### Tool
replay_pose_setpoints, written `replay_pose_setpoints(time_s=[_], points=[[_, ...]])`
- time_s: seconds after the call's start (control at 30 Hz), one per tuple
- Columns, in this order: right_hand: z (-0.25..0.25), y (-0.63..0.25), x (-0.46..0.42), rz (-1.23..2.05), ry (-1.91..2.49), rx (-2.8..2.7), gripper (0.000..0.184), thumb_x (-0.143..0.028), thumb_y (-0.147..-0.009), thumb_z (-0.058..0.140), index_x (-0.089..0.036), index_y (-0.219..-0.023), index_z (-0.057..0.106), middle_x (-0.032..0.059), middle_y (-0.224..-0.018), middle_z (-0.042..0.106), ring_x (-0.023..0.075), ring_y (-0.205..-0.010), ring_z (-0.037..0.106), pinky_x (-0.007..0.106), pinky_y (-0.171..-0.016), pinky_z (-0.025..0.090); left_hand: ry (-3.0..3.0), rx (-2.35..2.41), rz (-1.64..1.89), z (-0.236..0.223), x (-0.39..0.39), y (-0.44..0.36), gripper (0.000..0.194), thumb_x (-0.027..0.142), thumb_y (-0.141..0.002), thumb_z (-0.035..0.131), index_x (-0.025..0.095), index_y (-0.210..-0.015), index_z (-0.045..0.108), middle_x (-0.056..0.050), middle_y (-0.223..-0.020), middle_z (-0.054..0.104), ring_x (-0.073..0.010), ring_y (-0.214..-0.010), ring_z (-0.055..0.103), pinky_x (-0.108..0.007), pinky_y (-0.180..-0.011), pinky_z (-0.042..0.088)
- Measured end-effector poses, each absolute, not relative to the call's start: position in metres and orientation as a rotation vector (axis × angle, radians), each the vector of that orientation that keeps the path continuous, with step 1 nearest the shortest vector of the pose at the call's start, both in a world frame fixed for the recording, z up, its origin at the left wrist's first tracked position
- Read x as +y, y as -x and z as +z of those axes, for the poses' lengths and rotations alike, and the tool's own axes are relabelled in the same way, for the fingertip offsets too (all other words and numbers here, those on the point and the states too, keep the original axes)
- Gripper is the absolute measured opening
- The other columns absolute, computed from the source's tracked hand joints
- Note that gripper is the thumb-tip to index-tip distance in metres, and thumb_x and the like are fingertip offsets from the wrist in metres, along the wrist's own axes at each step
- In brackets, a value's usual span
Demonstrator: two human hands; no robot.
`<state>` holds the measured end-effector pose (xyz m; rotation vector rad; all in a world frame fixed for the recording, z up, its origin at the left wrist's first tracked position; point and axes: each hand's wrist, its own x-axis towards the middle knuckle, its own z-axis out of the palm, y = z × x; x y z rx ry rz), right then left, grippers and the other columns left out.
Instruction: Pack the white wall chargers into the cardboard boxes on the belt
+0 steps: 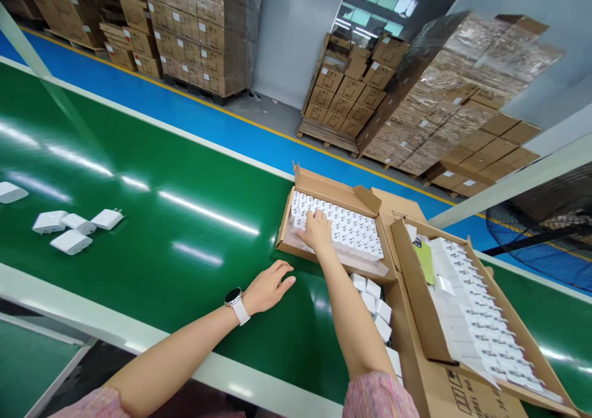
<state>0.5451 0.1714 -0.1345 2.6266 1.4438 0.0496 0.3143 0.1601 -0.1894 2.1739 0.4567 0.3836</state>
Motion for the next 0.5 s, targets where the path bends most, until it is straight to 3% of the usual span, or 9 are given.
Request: replay_pose_setpoints(time_s=[0.07, 0.2, 0.33, 0.5], points=[[-0.135, -0.546, 0.158, -0.099, -2.661, 1.412, 0.049, -0.046, -0.084, 0.079, -0.016, -0.121, 0.065, 0.0186, -0.120, 0.066, 0.0328, -0.104, 0.065, 0.041, -0.085, 0.050, -2.182, 0.454, 0.378, -0.189, 0.160, -0.315, 0.042, 0.046, -0.111, 0.035, 0.023, -0.136, 0.060, -0.010, -0.133, 0.064, -0.0255, -0.110, 0.070, -0.041, -0.098, 0.058], [-0.136, -0.547, 0.142, -0.266, -2.630, 1.543, 0.035, -0.032, -0.078, 0.085, -0.019, -0.108, 0.072, 0.0105, -0.104, 0.074, 0.0262, -0.094, 0.069, 0.034, -0.083, 0.050, -2.188, 0.450, 0.376, -0.186, 0.161, -0.315, 0.043, 0.047, -0.111, 0.034, 0.024, -0.136, 0.060, -0.009, -0.135, 0.063, -0.0258, -0.113, 0.069, -0.042, -0.100, 0.058], [-0.129, -0.541, 0.156, -0.329, -2.592, 1.760, 0.031, -0.034, -0.086, 0.079, -0.024, -0.115, 0.074, 0.0042, -0.111, 0.073, 0.0201, -0.094, 0.069, 0.028, -0.084, 0.051, -2.191, 0.454, 0.377, -0.185, 0.164, -0.315, 0.047, 0.049, -0.111, 0.030, 0.022, -0.133, 0.062, -0.011, -0.135, 0.063, -0.0271, -0.113, 0.070, -0.043, -0.098, 0.059], [-0.121, -0.537, 0.189, -0.202, -2.464, 2.030, 0.037, -0.018, -0.084, 0.076, -0.019, -0.121, 0.072, 0.0087, -0.117, 0.067, 0.0199, -0.095, 0.067, 0.032, -0.091, 0.051, -2.187, 0.461, 0.392, -0.187, 0.164, -0.314, 0.043, 0.047, -0.111, 0.033, 0.023, -0.133, 0.062, -0.009, -0.132, 0.064, -0.0256, -0.113, 0.070, -0.041, -0.100, 0.058]])
